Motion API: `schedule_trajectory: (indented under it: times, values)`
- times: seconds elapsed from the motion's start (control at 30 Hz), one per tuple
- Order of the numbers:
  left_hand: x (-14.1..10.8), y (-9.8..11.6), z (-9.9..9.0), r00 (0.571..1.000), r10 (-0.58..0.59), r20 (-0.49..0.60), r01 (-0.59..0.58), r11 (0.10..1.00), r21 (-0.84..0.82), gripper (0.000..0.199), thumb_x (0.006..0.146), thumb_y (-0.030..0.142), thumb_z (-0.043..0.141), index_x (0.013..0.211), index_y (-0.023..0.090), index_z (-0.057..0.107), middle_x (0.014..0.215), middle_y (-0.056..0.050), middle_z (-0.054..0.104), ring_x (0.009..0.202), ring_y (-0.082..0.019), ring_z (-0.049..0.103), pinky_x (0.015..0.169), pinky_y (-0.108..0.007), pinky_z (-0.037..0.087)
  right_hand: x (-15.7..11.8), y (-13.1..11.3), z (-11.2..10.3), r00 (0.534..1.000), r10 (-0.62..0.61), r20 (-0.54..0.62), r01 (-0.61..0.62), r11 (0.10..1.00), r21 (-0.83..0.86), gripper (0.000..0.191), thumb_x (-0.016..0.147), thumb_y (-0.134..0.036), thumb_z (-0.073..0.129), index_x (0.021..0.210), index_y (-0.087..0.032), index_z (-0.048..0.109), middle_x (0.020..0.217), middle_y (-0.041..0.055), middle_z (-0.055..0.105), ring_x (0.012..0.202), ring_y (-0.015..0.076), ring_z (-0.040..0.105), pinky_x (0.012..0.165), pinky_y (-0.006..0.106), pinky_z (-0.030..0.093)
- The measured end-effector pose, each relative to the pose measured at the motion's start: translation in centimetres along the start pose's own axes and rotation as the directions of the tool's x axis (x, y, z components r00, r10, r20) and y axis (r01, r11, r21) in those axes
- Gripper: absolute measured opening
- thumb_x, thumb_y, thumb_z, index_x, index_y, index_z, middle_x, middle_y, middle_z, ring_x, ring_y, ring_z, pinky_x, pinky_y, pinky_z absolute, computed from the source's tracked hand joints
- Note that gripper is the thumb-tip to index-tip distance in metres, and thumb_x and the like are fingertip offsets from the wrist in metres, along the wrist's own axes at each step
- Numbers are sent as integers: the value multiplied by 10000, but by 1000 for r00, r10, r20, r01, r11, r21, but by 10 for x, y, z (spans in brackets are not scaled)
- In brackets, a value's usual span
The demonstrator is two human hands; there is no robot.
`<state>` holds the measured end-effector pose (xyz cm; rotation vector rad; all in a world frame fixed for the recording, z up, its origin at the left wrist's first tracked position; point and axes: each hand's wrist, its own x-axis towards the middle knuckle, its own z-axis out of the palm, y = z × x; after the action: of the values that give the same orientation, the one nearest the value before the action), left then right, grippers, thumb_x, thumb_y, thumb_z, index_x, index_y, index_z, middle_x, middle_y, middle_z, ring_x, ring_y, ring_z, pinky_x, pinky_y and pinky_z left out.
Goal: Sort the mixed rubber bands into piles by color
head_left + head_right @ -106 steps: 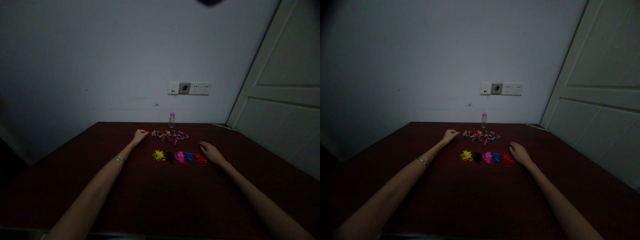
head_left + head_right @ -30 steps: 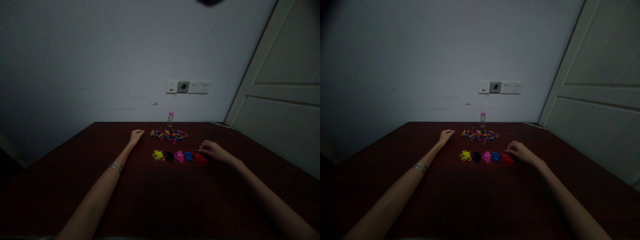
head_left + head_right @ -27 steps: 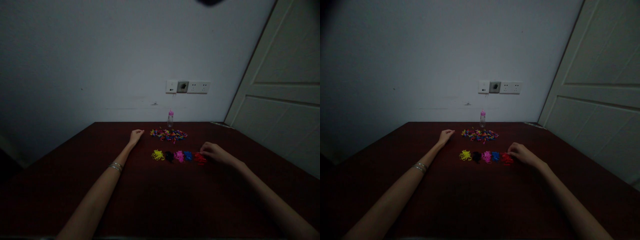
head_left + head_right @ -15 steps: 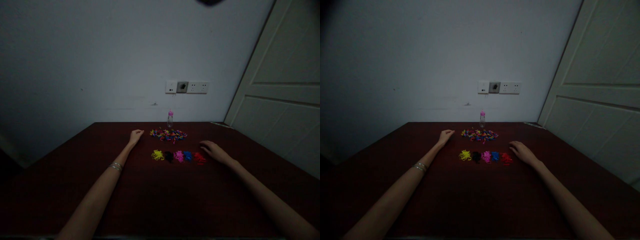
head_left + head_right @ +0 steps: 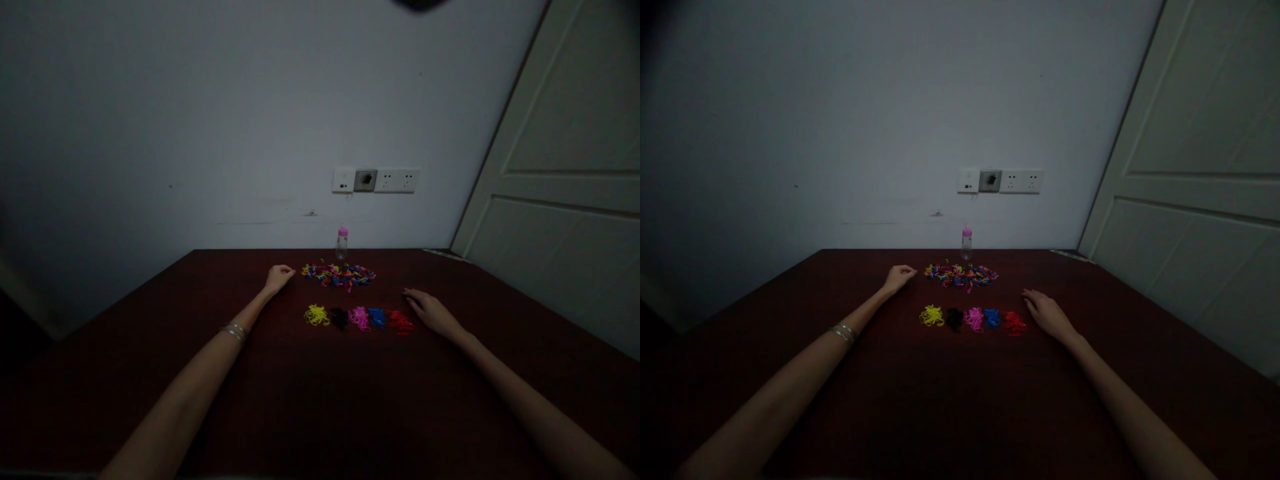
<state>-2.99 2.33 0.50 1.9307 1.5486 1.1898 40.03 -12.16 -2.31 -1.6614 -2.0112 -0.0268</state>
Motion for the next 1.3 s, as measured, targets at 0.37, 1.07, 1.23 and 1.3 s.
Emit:
schedule_trajectory:
  times: [0.37, 1.07, 1.23, 1.3]
  values:
    - [-13, 76, 24, 838, 294, 459, -401, 903, 154, 243, 701, 281, 589, 873, 180, 728, 707, -30, 660, 681, -149, 564, 649, -221, 392, 0, 1, 2, 1000, -12, 2, 12, 1000, -15, 397, 878, -300, 350, 1133, -124, 598, 1247, 134, 558, 1172, 251, 499, 1023, 417, 372]
    - [-12, 83, 44, 901, 173, 398, -309, 900, 307, 134, 683, 233, 602, 727, 220, 727, 740, -42, 669, 726, -180, 589, 638, -229, 394, 1, 2, 3, 1000, 10, -1, -10, 1000, 8, 371, 869, -307, 373, 1111, -159, 611, 1239, 110, 568, 1171, 250, 500, 1017, 421, 377]
    - [-4, 80, 38, 896, 232, 378, -326, 923, 206, 185, 696, 224, 581, 772, 165, 739, 754, -55, 683, 682, -154, 576, 604, -226, 379, 1, 2, 2, 1000, -4, -15, 4, 1000, 23, 357, 857, -281, 385, 1107, -162, 611, 1235, 114, 570, 1156, 252, 512, 1013, 428, 379]
    - [-2, 81, 34, 897, 244, 368, -322, 932, 164, 184, 682, 210, 591, 764, 142, 740, 717, -50, 679, 656, -143, 563, 604, -225, 381, 0, 1, 2, 1000, -9, -21, 9, 999, 33, 355, 852, -279, 389, 1104, -168, 613, 1226, 111, 578, 1147, 253, 520, 1010, 432, 380]
